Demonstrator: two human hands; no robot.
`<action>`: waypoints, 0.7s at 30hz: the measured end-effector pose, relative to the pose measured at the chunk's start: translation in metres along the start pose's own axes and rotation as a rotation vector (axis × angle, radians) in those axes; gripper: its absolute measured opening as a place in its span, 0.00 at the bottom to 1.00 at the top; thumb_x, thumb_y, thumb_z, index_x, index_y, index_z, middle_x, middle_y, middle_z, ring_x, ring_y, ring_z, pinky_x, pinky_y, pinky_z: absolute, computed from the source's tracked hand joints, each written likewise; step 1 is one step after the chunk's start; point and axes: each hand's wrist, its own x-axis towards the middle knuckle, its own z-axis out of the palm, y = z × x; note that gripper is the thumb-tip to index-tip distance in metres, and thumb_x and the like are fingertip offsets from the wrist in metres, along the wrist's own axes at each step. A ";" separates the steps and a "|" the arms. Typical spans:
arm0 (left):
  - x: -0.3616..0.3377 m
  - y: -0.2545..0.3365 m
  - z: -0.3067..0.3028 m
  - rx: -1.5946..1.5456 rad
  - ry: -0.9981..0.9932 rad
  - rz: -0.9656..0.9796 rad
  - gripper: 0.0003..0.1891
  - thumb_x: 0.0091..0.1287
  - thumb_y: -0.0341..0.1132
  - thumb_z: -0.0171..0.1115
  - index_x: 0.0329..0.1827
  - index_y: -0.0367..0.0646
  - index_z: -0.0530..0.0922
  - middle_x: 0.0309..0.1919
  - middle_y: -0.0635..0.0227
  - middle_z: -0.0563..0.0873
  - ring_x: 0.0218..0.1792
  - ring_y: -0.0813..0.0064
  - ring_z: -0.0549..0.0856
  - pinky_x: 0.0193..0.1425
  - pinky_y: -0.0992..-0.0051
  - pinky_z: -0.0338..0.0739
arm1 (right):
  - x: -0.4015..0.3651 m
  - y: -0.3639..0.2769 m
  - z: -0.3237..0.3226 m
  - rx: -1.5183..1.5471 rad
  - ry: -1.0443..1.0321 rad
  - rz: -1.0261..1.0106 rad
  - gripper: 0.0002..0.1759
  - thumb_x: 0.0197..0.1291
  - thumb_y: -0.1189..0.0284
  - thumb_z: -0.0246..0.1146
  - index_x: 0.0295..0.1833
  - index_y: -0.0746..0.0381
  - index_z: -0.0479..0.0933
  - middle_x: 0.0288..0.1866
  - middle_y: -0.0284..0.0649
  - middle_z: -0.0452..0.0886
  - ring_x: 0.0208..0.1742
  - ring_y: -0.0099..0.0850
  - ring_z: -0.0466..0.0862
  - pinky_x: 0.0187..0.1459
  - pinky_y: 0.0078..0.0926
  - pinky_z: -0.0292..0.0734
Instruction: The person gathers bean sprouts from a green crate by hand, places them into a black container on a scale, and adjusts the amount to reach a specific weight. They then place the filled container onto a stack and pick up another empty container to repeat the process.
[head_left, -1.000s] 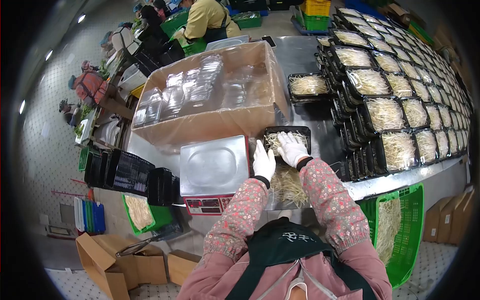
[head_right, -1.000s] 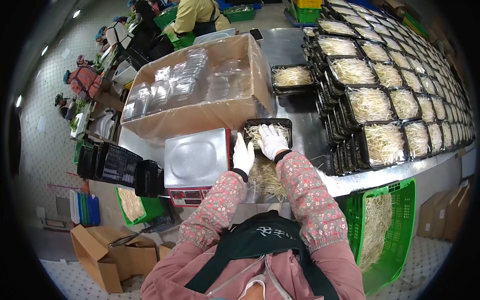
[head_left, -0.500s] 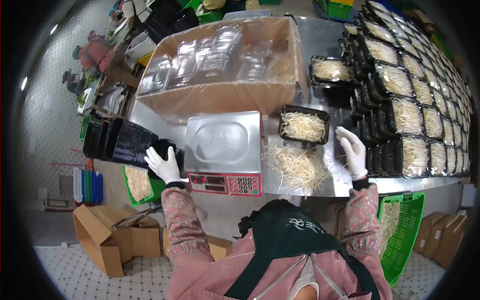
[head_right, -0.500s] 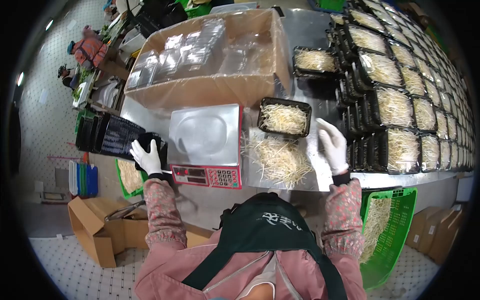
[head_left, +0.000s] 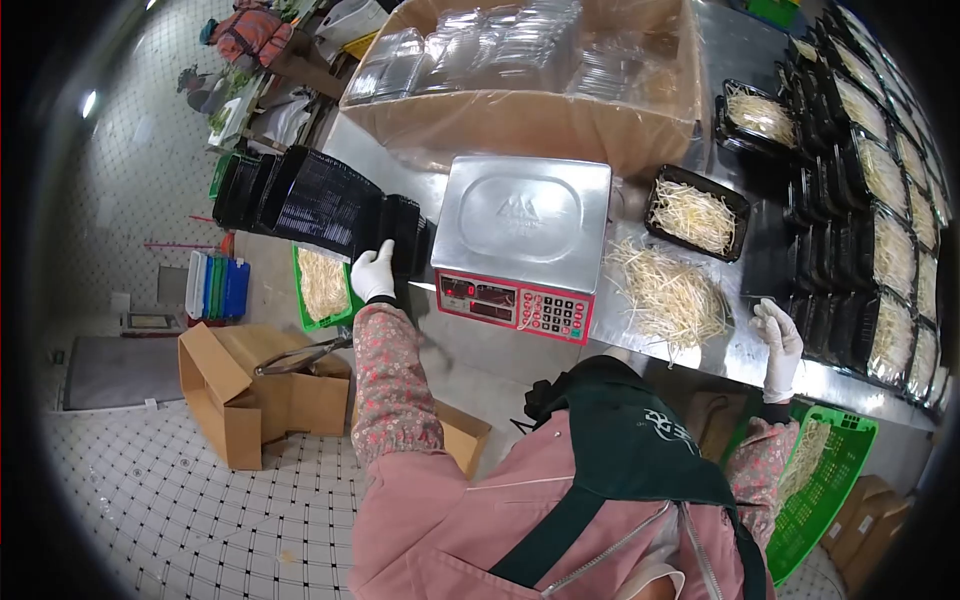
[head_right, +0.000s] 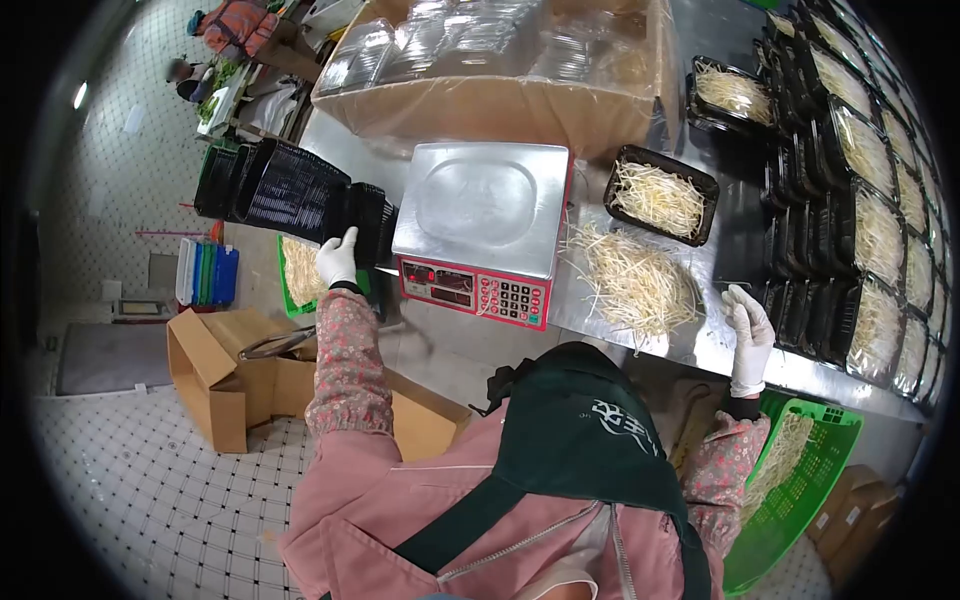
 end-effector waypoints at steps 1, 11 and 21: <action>0.005 -0.002 -0.004 -0.091 0.090 0.011 0.22 0.57 0.54 0.73 0.30 0.40 0.85 0.24 0.57 0.85 0.25 0.61 0.80 0.36 0.61 0.73 | -0.003 0.002 -0.004 -0.004 0.006 -0.010 0.18 0.71 0.71 0.59 0.62 0.68 0.77 0.56 0.43 0.83 0.54 0.27 0.83 0.56 0.23 0.78; -0.116 0.206 -0.038 -0.611 -0.081 0.848 0.08 0.65 0.26 0.67 0.41 0.28 0.80 0.33 0.52 0.85 0.33 0.59 0.82 0.42 0.67 0.77 | -0.047 -0.010 -0.011 0.048 0.206 0.021 0.17 0.70 0.72 0.60 0.60 0.68 0.77 0.50 0.39 0.86 0.46 0.22 0.83 0.49 0.18 0.76; -0.353 0.337 0.154 -0.373 -0.826 2.008 0.09 0.57 0.32 0.60 0.40 0.45 0.81 0.32 0.63 0.82 0.39 0.59 0.81 0.58 0.56 0.70 | -0.117 0.063 -0.086 0.049 0.533 0.016 0.15 0.69 0.75 0.60 0.58 0.68 0.78 0.53 0.41 0.84 0.53 0.26 0.83 0.57 0.24 0.77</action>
